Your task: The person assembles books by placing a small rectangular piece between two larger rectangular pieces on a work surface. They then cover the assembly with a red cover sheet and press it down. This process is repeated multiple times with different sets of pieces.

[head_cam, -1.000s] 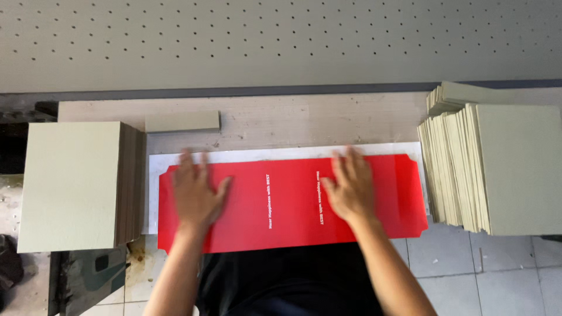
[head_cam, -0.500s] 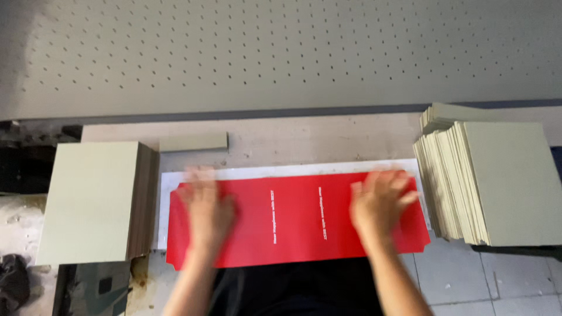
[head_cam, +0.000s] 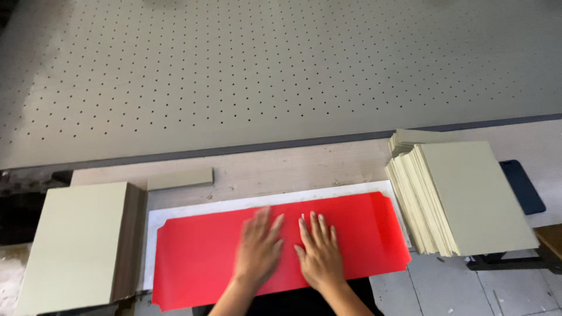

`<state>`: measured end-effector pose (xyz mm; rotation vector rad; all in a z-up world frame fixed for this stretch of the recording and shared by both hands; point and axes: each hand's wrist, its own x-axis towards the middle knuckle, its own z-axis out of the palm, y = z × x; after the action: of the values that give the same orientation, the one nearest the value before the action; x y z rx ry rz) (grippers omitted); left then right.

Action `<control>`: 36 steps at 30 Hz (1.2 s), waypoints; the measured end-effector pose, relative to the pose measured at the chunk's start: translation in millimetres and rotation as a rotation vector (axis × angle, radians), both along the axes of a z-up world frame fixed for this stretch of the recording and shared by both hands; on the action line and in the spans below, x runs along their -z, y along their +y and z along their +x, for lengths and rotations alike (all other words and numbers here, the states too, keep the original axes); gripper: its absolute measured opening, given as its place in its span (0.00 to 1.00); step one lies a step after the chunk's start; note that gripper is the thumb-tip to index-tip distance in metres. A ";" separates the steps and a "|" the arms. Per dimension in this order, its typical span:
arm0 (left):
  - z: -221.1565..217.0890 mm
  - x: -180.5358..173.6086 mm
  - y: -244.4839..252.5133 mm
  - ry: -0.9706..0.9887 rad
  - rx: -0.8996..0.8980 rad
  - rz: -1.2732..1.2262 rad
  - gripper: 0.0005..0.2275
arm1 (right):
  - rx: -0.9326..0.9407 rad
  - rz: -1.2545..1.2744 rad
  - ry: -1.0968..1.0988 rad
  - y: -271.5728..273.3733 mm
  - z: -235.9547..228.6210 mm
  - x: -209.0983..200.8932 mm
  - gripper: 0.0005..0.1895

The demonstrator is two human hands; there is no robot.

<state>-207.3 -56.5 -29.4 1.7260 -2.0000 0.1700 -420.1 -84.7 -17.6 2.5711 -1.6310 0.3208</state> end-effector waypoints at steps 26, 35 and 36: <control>80.7 61.5 64.5 -0.297 -0.663 -0.100 0.40 | 0.600 0.340 0.192 -19.0 -38.1 -3.8 0.44; 133.8 63.4 96.9 -0.341 -0.549 0.266 0.38 | 0.358 0.320 0.155 -27.3 -103.0 -7.3 0.46; 144.4 73.5 102.0 -0.269 -0.449 0.247 0.38 | 0.310 0.377 0.129 -27.1 -106.5 -9.6 0.47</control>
<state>-62.9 45.5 -102.9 2.4099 -1.8368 0.3309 -526.6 -111.8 -8.0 2.4473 -2.1712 -0.1883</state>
